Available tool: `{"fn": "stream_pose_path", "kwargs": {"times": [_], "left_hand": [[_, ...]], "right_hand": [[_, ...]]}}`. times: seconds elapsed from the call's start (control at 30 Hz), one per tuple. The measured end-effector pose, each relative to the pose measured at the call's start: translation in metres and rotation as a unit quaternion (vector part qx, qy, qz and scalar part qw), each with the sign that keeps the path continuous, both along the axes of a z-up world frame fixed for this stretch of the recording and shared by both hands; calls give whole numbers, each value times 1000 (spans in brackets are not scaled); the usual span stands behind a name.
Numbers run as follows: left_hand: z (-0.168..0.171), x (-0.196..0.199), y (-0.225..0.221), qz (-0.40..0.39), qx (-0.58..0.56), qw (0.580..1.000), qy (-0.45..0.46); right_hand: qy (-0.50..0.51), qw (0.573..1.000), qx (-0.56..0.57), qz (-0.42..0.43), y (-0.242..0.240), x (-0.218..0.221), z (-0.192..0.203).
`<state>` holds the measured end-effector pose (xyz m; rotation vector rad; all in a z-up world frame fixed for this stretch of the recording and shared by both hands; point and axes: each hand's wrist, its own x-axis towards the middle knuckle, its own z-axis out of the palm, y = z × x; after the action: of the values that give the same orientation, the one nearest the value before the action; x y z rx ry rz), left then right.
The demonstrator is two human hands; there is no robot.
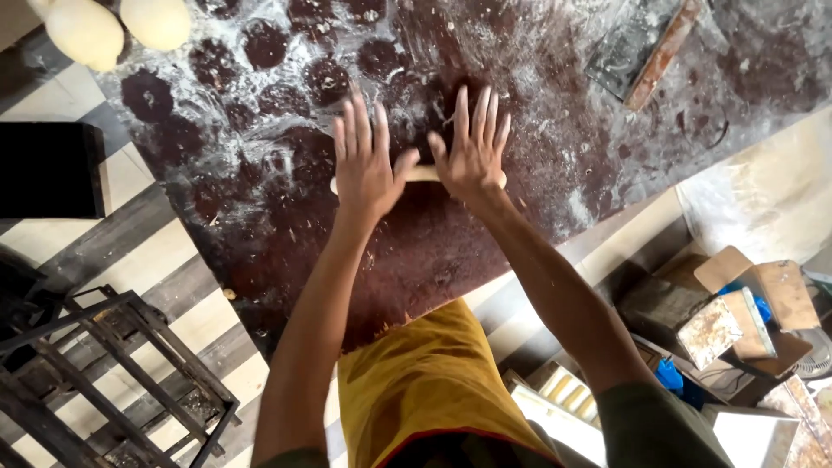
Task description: Manually rolling and shaping portions of dough into bread rolls and placing them on baking trays.
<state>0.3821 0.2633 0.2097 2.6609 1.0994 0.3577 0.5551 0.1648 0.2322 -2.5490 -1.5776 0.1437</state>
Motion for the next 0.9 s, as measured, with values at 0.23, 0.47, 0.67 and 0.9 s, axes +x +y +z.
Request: {"fn": "stream_pose_path", "kwargs": {"times": [0.23,0.47,0.67,0.9], "left_hand": [[28,-110,-103,-188,-105,977,5],[11,-143,-177,-222,-218,950,32],[-3,-57,-97,-82,-96,992,16],[-3,-1,-10,-4,1,1000,-8]], "right_hand": [[99,986,-32,127,-146,-77,11],[199,968,-21,148,-211,-118,-3],[36,986,-131,97,-72,-61,-8],[-18,999,-19,21,6,12,-1]]}}
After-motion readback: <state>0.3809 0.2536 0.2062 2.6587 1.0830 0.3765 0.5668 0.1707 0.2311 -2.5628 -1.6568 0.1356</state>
